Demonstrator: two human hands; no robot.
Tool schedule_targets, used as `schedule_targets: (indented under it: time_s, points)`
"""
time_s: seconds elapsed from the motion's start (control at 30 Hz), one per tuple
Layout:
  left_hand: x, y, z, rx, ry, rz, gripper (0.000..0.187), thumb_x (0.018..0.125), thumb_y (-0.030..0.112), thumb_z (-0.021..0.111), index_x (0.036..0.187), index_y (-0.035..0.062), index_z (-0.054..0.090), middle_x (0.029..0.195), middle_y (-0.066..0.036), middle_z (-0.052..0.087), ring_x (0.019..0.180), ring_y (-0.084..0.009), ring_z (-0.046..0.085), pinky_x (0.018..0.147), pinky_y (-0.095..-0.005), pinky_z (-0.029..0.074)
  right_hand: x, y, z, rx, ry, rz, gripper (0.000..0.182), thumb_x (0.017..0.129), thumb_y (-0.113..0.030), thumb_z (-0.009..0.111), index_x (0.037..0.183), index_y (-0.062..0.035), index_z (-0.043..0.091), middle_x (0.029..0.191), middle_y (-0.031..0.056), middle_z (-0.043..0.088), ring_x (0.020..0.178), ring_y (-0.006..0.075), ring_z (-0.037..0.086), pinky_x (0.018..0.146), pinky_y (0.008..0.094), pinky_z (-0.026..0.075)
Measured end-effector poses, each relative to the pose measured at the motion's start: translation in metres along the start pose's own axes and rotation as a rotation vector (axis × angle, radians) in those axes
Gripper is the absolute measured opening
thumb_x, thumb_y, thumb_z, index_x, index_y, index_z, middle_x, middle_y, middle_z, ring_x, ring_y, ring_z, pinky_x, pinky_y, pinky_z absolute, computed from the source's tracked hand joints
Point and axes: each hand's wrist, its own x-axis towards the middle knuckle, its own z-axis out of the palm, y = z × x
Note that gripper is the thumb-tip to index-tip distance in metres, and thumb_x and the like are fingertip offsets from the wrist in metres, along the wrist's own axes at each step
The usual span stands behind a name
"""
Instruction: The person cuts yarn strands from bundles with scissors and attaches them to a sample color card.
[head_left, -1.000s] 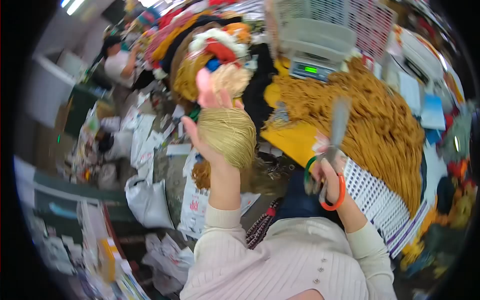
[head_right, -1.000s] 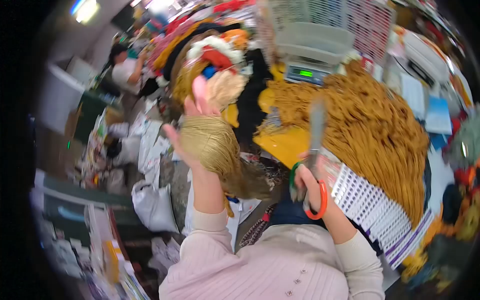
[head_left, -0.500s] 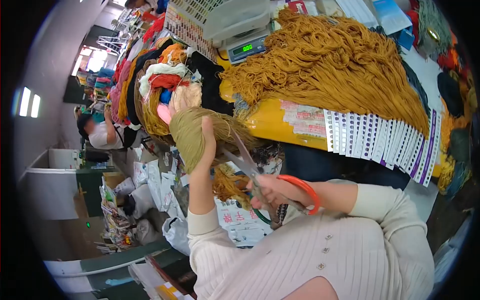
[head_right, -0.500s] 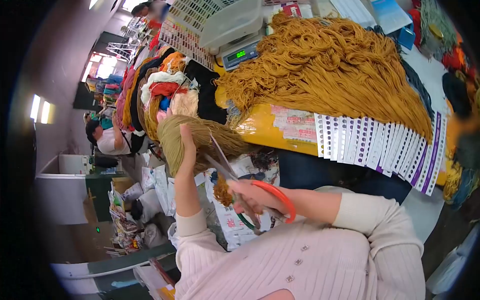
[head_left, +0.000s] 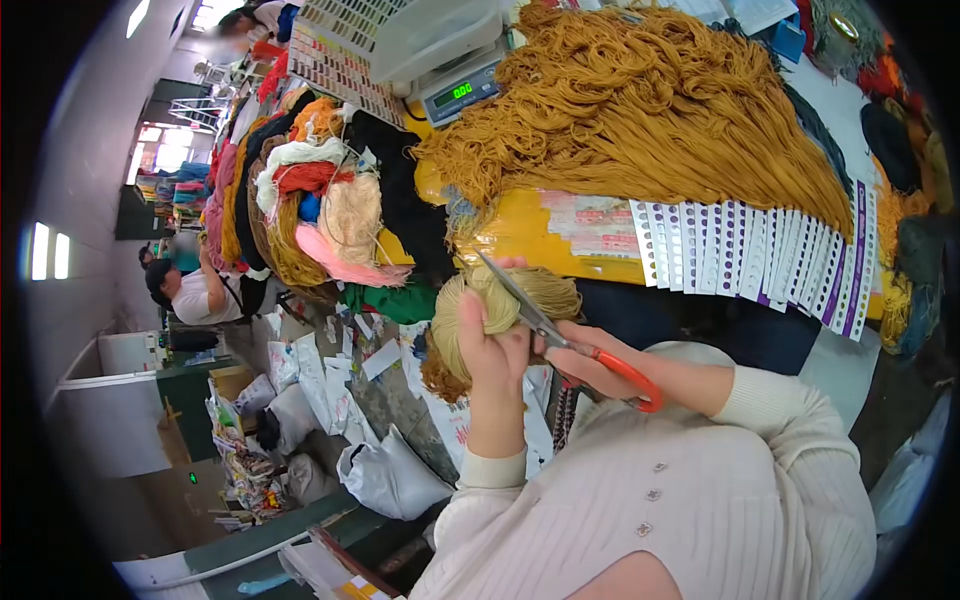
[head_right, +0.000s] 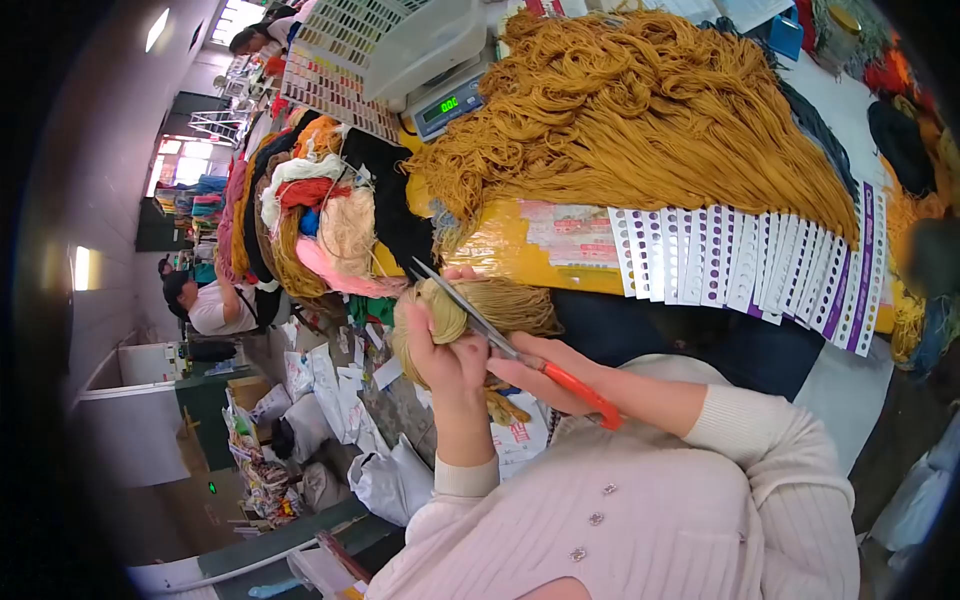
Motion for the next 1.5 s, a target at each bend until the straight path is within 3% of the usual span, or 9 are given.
schedule_targets:
  time_s: [0.27, 0.5, 0.7, 0.87, 0.93, 1.0, 1.1, 1.2, 1.5]
  points:
    - [0.008, 0.010, -0.009, 0.364, -0.082, -0.033, 0.051, 0.085, 0.039, 0.031, 0.113, -0.0030, 0.037, 0.113, -0.015, 0.043, 0.106, -0.0235, 0.041, 0.093, -0.0355, 0.029, -0.021, -0.001, -0.023, -0.295, -0.075, 0.158, 0.035, 0.081, -0.036, 0.047, 0.082, -0.0014, 0.049, 0.056, 0.0060, 0.044, 0.053, 0.0115, 0.039, 0.051, 0.0267, 0.036]
    - [-0.006, -0.011, 0.004, 0.317, -0.144, -0.003, 0.053, 0.086, 0.042, 0.028, 0.117, -0.0012, 0.034, 0.114, -0.014, 0.043, 0.105, -0.0231, 0.043, 0.090, -0.0357, 0.034, -0.004, -0.021, -0.011, -0.013, -0.010, -0.043, 0.034, 0.081, -0.034, 0.048, 0.088, -0.0006, 0.050, 0.060, 0.0034, 0.047, 0.056, 0.0083, 0.039, 0.052, 0.0239, 0.036]
    - [0.001, 0.000, -0.015, 0.408, -0.118, -0.199, 0.054, 0.086, 0.041, 0.027, 0.120, -0.0002, 0.031, 0.119, -0.014, 0.040, 0.110, -0.0243, 0.039, 0.094, -0.0375, 0.029, -0.028, -0.009, -0.031, -0.090, -0.087, 0.169, 0.034, 0.082, -0.032, 0.047, 0.092, 0.0002, 0.050, 0.065, 0.0028, 0.050, 0.058, 0.0080, 0.040, 0.053, 0.0238, 0.037]
    - [-0.003, -0.008, 0.005, 0.408, -0.309, 0.001, 0.049, 0.088, 0.038, 0.027, 0.121, 0.0027, 0.029, 0.116, -0.012, 0.042, 0.105, -0.0211, 0.043, 0.089, -0.0349, 0.034, -0.016, -0.028, -0.027, 0.042, -0.086, 0.063, 0.036, 0.082, -0.035, 0.047, 0.092, -0.0001, 0.051, 0.056, -0.0001, 0.043, 0.052, 0.0066, 0.036, 0.047, 0.0220, 0.032]
    - [0.004, 0.004, -0.003, 0.493, -0.235, -0.092, 0.047, 0.088, 0.038, 0.027, 0.119, 0.0029, 0.031, 0.112, -0.010, 0.043, 0.102, -0.0187, 0.044, 0.086, -0.0331, 0.036, -0.017, -0.024, -0.032, 0.047, -0.120, 0.219, 0.037, 0.082, -0.036, 0.046, 0.088, -0.0003, 0.051, 0.053, -0.0016, 0.040, 0.047, 0.0060, 0.034, 0.042, 0.0216, 0.030]
    - [0.011, 0.010, -0.013, 0.458, -0.271, -0.152, 0.043, 0.088, 0.036, 0.027, 0.116, 0.0040, 0.034, 0.107, -0.008, 0.046, 0.097, -0.0154, 0.046, 0.083, -0.0297, 0.038, -0.026, -0.016, -0.034, 0.075, -0.106, 0.204, 0.036, 0.082, -0.037, 0.046, 0.082, -0.0009, 0.050, 0.051, -0.0018, 0.039, 0.045, 0.0060, 0.034, 0.040, 0.0217, 0.029]
    - [-0.002, -0.019, -0.015, 0.372, -0.033, -0.117, 0.042, 0.088, 0.035, 0.027, 0.116, 0.0047, 0.034, 0.108, -0.008, 0.046, 0.096, -0.0162, 0.047, 0.082, -0.0298, 0.039, -0.025, -0.011, -0.031, 0.111, -0.045, 0.167, 0.036, 0.082, -0.038, 0.045, 0.072, -0.0031, 0.046, 0.049, -0.0019, 0.039, 0.044, 0.0056, 0.034, 0.039, 0.0212, 0.028]
    - [-0.005, -0.019, -0.013, 0.395, -0.042, -0.132, 0.043, 0.088, 0.038, 0.028, 0.116, 0.0053, 0.035, 0.110, -0.008, 0.045, 0.097, -0.0174, 0.048, 0.082, -0.0321, 0.040, -0.014, -0.006, -0.025, 0.166, -0.052, 0.066, 0.037, 0.082, -0.039, 0.045, 0.070, -0.0045, 0.043, 0.048, -0.0016, 0.039, 0.041, 0.0052, 0.033, 0.038, 0.0211, 0.028]
    - [0.006, 0.002, -0.013, 0.388, -0.063, -0.071, 0.048, 0.086, 0.040, 0.034, 0.117, 0.0035, 0.034, 0.115, -0.009, 0.043, 0.105, -0.0183, 0.043, 0.089, -0.0330, 0.035, -0.033, -0.013, -0.030, 0.330, -0.124, 0.224, 0.036, 0.082, -0.040, 0.043, 0.073, -0.0048, 0.044, 0.048, -0.0019, 0.038, 0.038, 0.0052, 0.034, 0.035, 0.0204, 0.028]
